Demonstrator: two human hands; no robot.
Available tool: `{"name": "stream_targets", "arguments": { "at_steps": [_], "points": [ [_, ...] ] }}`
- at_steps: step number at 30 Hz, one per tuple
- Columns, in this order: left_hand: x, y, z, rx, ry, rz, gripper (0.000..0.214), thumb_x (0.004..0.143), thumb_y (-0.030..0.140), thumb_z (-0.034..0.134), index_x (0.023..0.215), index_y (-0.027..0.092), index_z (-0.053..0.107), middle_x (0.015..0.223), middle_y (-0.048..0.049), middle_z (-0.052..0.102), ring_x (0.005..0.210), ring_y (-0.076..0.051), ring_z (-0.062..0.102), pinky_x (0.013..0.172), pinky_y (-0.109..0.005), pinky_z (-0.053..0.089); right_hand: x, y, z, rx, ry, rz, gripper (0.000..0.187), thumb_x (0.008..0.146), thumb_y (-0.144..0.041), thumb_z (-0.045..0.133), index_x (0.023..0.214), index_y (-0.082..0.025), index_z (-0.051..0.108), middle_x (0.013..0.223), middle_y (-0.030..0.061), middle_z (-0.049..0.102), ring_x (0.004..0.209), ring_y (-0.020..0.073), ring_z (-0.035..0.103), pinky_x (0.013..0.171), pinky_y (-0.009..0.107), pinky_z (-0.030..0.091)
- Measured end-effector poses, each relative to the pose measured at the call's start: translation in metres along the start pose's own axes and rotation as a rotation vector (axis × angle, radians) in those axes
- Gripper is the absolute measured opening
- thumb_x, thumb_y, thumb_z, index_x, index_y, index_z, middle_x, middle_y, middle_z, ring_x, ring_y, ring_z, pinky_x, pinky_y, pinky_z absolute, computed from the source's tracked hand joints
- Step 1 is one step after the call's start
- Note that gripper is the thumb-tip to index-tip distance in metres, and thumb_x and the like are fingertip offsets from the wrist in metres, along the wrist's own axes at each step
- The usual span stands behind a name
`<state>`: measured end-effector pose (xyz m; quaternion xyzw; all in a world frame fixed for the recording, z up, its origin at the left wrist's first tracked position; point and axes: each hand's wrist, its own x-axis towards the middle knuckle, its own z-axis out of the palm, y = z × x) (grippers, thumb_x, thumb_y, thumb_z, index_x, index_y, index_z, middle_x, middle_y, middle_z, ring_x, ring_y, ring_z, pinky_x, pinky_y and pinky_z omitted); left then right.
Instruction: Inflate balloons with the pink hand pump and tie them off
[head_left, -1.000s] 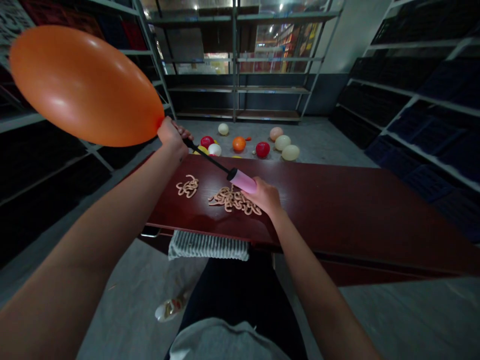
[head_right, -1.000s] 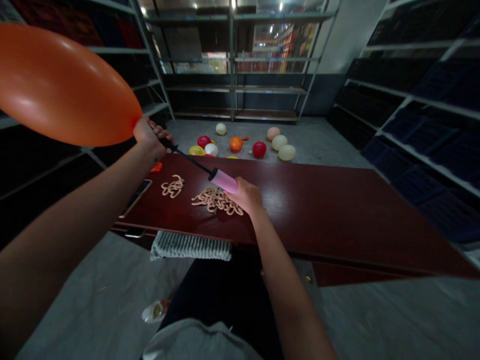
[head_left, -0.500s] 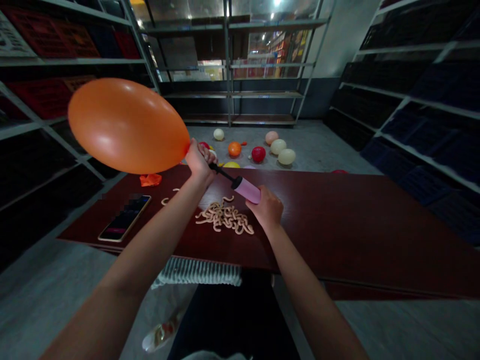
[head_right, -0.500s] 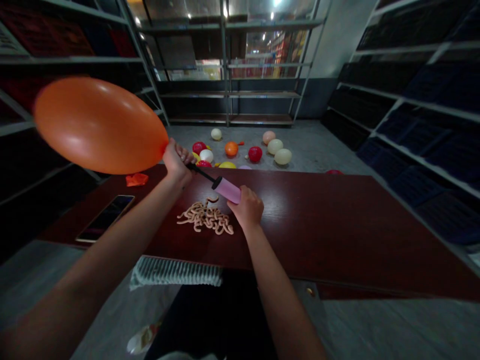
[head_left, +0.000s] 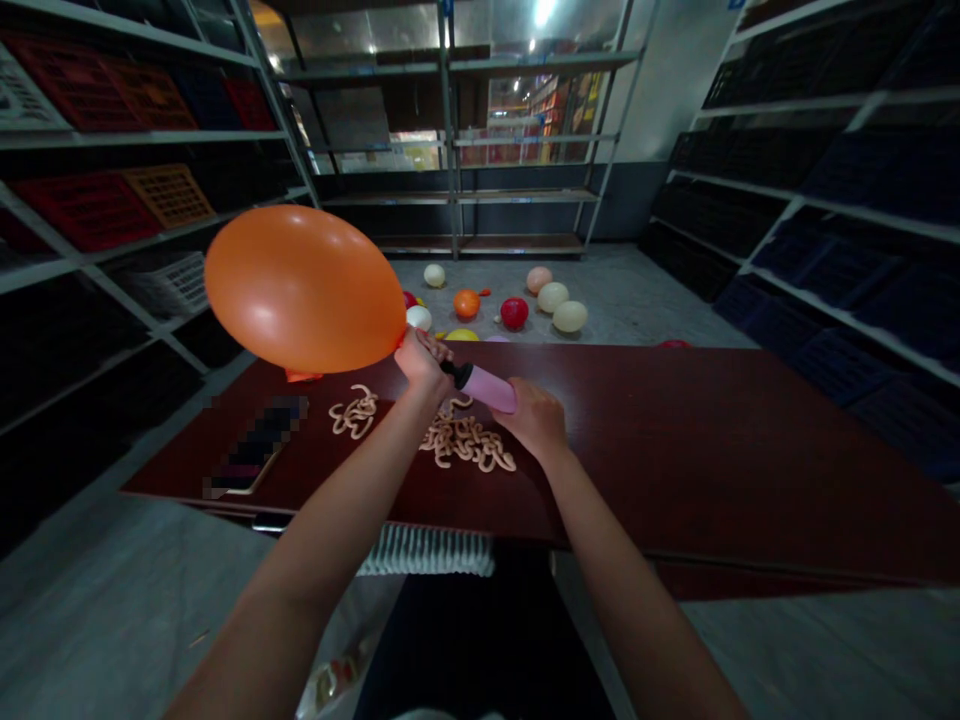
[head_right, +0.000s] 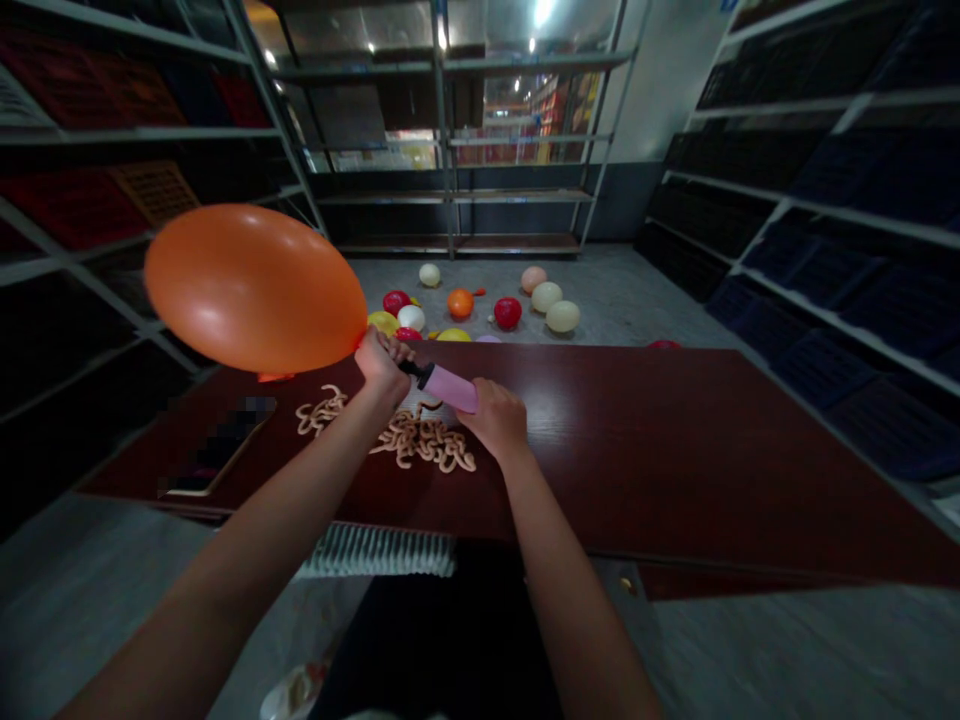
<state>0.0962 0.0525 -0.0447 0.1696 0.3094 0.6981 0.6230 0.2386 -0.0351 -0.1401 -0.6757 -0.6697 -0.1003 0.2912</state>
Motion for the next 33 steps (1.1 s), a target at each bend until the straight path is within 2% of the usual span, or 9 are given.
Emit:
{"name": "stream_targets", "arguments": {
  "at_steps": [3,7,11,15,19,22,26,30,33],
  "points": [
    [0.002,0.018,-0.009,-0.041,0.079,0.07,0.043,0.093,0.014,0.041,0.055,0.019,0.023,0.038,0.0074,0.021,0.03,-0.007,0.021,0.037,-0.023,0.021,-0.003,-0.006,0.001,0.02,-0.018,-0.059,0.034,0.082,-0.045,0.069,0.105,-0.021,0.065,0.095,0.0075,0.074,0.084,0.0232,0.068,0.07,0.029,0.041],
    [0.008,0.049,-0.016,-0.032,0.058,0.091,0.041,0.093,0.019,0.042,0.056,0.02,0.025,0.039,0.0073,0.021,0.03,-0.008,0.022,0.036,-0.023,0.022,-0.008,-0.009,0.002,0.038,-0.023,-0.115,0.037,0.082,-0.046,0.069,0.107,-0.019,0.065,0.097,0.0086,0.075,0.086,0.0235,0.07,0.071,0.029,0.043],
    [0.018,0.09,-0.018,-0.001,0.072,0.085,0.041,0.094,0.021,0.044,0.059,0.02,0.023,0.04,0.008,0.021,0.03,-0.007,0.023,0.037,-0.022,0.023,-0.011,-0.01,0.004,0.052,-0.017,-0.162,0.039,0.082,-0.046,0.07,0.109,-0.018,0.064,0.097,0.0083,0.075,0.087,0.0239,0.071,0.073,0.029,0.045],
    [0.022,0.128,-0.013,0.021,0.065,0.103,0.043,0.1,0.029,0.04,0.062,0.02,0.023,0.04,0.0087,0.021,0.03,-0.007,0.022,0.038,-0.022,0.022,-0.011,-0.012,0.004,0.09,-0.019,-0.164,0.04,0.081,-0.044,0.072,0.11,-0.018,0.064,0.1,0.0089,0.075,0.089,0.0238,0.071,0.075,0.03,0.047],
    [0.011,0.146,0.004,0.044,0.006,0.179,0.047,0.105,0.037,0.035,0.062,0.02,0.022,0.04,0.0081,0.019,0.031,-0.007,0.02,0.038,-0.023,0.022,-0.008,-0.015,0.005,0.157,-0.015,-0.124,0.044,0.08,-0.043,0.073,0.115,-0.019,0.062,0.105,0.0095,0.075,0.093,0.0244,0.071,0.078,0.031,0.048],
    [-0.001,0.141,0.02,0.066,-0.074,0.234,0.049,0.105,0.037,0.037,0.062,0.02,0.022,0.04,0.0071,0.019,0.032,-0.008,0.02,0.039,-0.024,0.023,-0.007,-0.013,0.005,0.211,0.004,-0.067,0.043,0.08,-0.043,0.073,0.115,-0.02,0.062,0.103,0.0078,0.074,0.091,0.0243,0.071,0.076,0.031,0.048],
    [-0.009,0.116,0.041,0.102,-0.147,0.292,0.05,0.106,0.036,0.037,0.061,0.021,0.022,0.041,0.0066,0.018,0.033,-0.008,0.019,0.039,-0.025,0.023,-0.004,-0.006,0.004,0.279,0.028,0.048,0.036,0.079,-0.044,0.071,0.107,-0.022,0.062,0.095,0.0065,0.074,0.085,0.0249,0.07,0.071,0.031,0.048],
    [-0.013,0.07,0.059,0.151,-0.225,0.269,0.052,0.103,0.044,0.043,0.06,0.021,0.026,0.043,0.0065,0.02,0.033,-0.007,0.022,0.039,-0.025,0.022,-0.001,-0.001,0.006,0.369,0.022,0.133,0.038,0.078,-0.047,0.07,0.105,-0.024,0.061,0.093,0.0051,0.073,0.083,0.0253,0.07,0.068,0.031,0.046],
    [-0.02,0.029,0.066,0.181,-0.286,0.233,0.058,0.098,0.053,0.05,0.057,0.021,0.026,0.043,0.0063,0.02,0.031,-0.007,0.024,0.038,-0.025,0.022,-0.001,0.001,0.008,0.434,0.036,0.187,0.039,0.077,-0.05,0.07,0.104,-0.024,0.06,0.091,0.0042,0.073,0.08,0.0246,0.069,0.065,0.03,0.045]
  ]
}}
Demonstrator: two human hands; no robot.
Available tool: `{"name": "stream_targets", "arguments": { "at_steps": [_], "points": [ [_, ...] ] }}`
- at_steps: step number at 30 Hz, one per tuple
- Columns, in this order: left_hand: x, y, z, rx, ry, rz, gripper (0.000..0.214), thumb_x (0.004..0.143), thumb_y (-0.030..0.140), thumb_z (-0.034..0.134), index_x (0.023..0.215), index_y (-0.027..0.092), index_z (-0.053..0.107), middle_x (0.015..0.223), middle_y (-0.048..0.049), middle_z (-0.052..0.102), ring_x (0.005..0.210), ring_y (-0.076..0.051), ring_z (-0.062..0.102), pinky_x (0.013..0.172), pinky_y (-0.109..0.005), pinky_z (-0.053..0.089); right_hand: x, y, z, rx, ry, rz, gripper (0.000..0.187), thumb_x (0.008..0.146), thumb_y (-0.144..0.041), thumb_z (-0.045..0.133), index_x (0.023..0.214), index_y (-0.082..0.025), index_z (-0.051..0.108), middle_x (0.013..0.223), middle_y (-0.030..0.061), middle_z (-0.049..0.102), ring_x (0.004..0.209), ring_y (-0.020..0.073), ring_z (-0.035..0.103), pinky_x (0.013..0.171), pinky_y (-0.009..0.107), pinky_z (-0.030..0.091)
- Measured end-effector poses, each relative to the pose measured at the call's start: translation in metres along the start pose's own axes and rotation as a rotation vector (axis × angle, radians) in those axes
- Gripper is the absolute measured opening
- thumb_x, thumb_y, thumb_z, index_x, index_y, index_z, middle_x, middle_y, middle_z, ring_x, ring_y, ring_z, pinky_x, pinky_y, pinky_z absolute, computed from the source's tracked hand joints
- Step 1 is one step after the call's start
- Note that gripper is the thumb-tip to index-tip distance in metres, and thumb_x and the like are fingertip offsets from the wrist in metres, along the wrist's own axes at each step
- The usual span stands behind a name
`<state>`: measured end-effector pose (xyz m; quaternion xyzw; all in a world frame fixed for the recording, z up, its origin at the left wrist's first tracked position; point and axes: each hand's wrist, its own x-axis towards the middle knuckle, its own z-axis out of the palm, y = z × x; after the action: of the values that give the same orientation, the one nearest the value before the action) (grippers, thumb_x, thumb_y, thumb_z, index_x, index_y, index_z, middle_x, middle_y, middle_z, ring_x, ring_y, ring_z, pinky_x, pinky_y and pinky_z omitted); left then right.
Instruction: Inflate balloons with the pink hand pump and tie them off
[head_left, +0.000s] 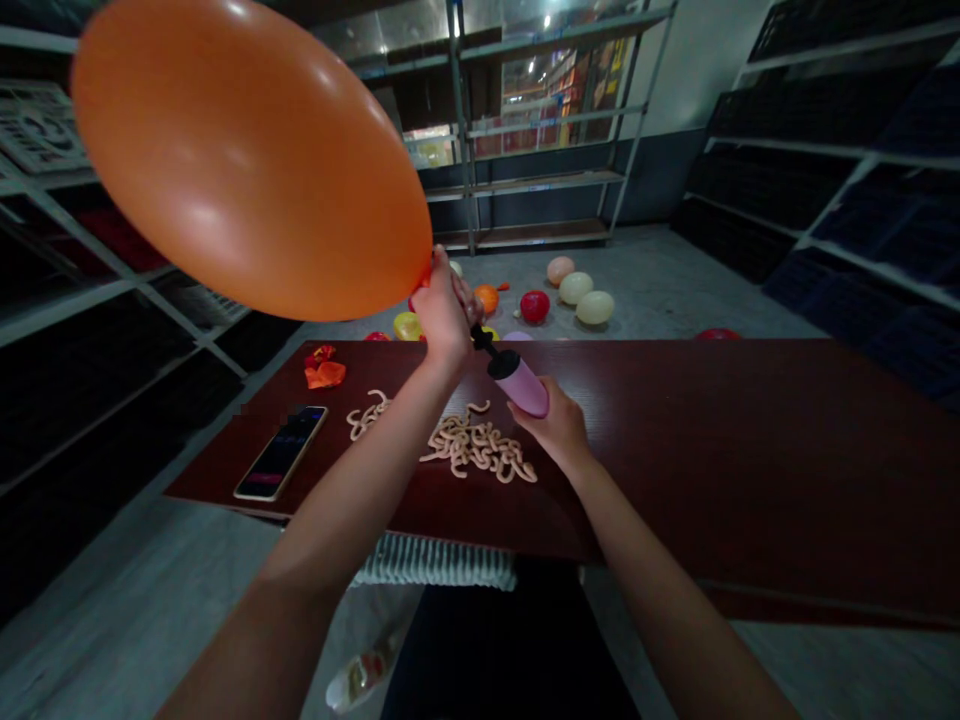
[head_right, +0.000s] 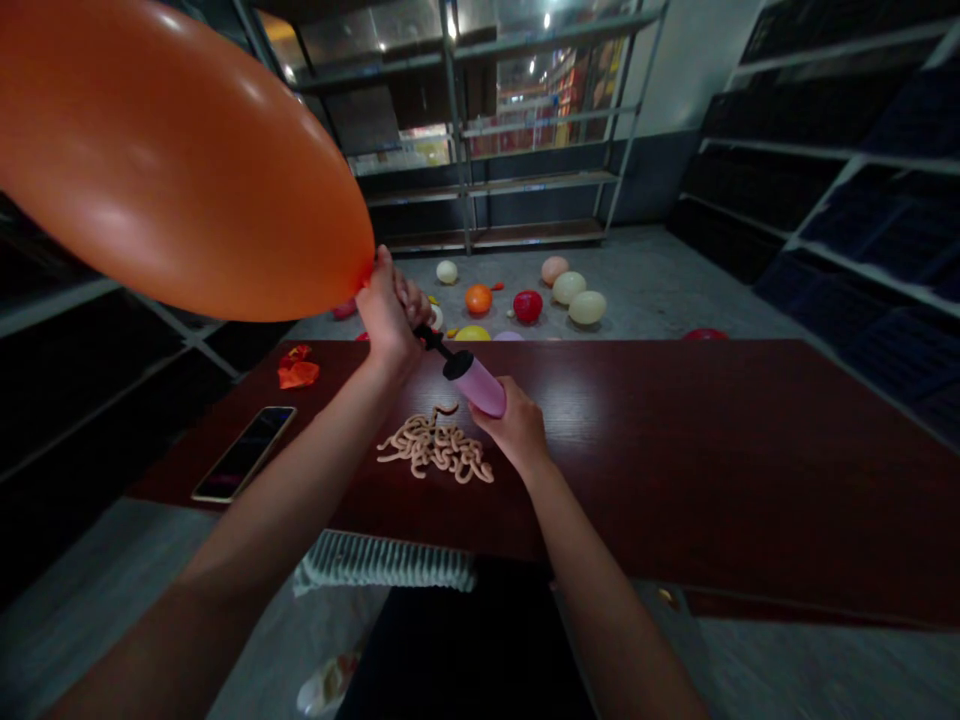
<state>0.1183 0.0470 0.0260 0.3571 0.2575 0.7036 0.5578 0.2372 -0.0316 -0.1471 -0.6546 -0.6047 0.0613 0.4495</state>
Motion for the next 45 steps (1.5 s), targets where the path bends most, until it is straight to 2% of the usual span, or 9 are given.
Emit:
{"name": "stream_targets", "arguments": {
  "at_steps": [6,10,13,19,25,30,34,39,45],
  "points": [
    [-0.012,-0.043,0.004,0.02,-0.029,-0.054,0.056,0.1,0.04,0.049,0.053,0.021,0.027,0.038,0.0063,0.024,0.028,-0.008,0.025,0.035,-0.025,0.021,0.002,0.001,-0.003,-0.041,0.04,0.07,0.036,0.077,-0.049,0.069,0.102,-0.024,0.061,0.09,0.0037,0.073,0.079,0.0248,0.069,0.063,0.03,0.043],
    [-0.001,-0.046,-0.02,-0.057,0.04,-0.071,0.051,0.101,0.031,0.045,0.054,0.021,0.027,0.039,0.0066,0.022,0.029,-0.009,0.025,0.035,-0.025,0.022,0.003,0.0,-0.002,-0.155,0.007,0.015,0.037,0.078,-0.047,0.07,0.106,-0.024,0.062,0.094,0.0045,0.074,0.085,0.0249,0.069,0.066,0.029,0.043],
    [0.008,-0.042,-0.049,-0.109,0.178,-0.136,0.047,0.099,0.029,0.044,0.057,0.02,0.028,0.041,0.0075,0.023,0.031,-0.007,0.024,0.037,-0.024,0.023,0.001,-0.006,0.0,-0.257,-0.037,-0.099,0.034,0.081,-0.045,0.069,0.107,-0.023,0.063,0.098,0.006,0.074,0.088,0.0241,0.069,0.07,0.029,0.043],
    [0.016,-0.011,-0.102,-0.125,0.388,-0.205,0.037,0.091,0.014,0.041,0.059,0.02,0.025,0.042,0.0073,0.022,0.033,-0.008,0.023,0.041,-0.024,0.024,-0.006,-0.018,0.004,-0.416,-0.152,-0.279,0.036,0.083,-0.041,0.07,0.11,-0.02,0.062,0.103,0.0097,0.073,0.093,0.0244,0.067,0.078,0.03,0.044],
    [0.029,0.048,-0.121,-0.121,0.42,-0.116,0.038,0.096,0.02,0.043,0.063,0.021,0.024,0.044,0.0066,0.018,0.036,-0.009,0.02,0.045,-0.026,0.023,-0.01,-0.019,0.004,-0.385,-0.178,-0.35,0.038,0.083,-0.04,0.071,0.113,-0.019,0.061,0.109,0.0108,0.073,0.096,0.025,0.068,0.081,0.032,0.046],
    [0.029,0.1,-0.101,-0.031,0.218,-0.055,0.049,0.104,0.037,0.036,0.061,0.021,0.021,0.043,0.0063,0.016,0.036,-0.009,0.016,0.044,-0.026,0.022,-0.012,-0.015,0.008,-0.219,-0.14,-0.36,0.043,0.083,-0.041,0.071,0.118,-0.018,0.059,0.11,0.0107,0.072,0.097,0.0249,0.069,0.082,0.033,0.049],
    [0.019,0.113,-0.066,-0.028,-0.017,-0.002,0.055,0.103,0.042,0.044,0.057,0.021,0.021,0.041,0.0063,0.017,0.035,-0.009,0.014,0.041,-0.027,0.02,-0.012,-0.014,0.01,-0.101,-0.116,-0.284,0.043,0.082,-0.04,0.071,0.117,-0.019,0.059,0.107,0.0098,0.072,0.095,0.0254,0.07,0.08,0.033,0.05],
    [0.015,0.082,-0.024,-0.048,-0.085,0.034,0.056,0.102,0.044,0.047,0.056,0.021,0.024,0.04,0.0058,0.021,0.033,-0.009,0.018,0.041,-0.028,0.019,-0.01,-0.013,0.005,-0.02,-0.047,-0.106,0.039,0.081,-0.044,0.069,0.11,-0.02,0.059,0.096,0.0084,0.072,0.087,0.0266,0.07,0.073,0.033,0.049],
    [0.005,0.005,0.009,-0.004,-0.142,-0.012,0.058,0.097,0.051,0.055,0.055,0.021,0.028,0.04,0.0062,0.023,0.032,-0.007,0.02,0.039,-0.025,0.022,-0.006,-0.009,0.004,0.077,-0.024,0.009,0.038,0.081,-0.049,0.065,0.106,-0.022,0.057,0.092,0.0062,0.072,0.08,0.0248,0.069,0.065,0.03,0.045]
  ]
}}
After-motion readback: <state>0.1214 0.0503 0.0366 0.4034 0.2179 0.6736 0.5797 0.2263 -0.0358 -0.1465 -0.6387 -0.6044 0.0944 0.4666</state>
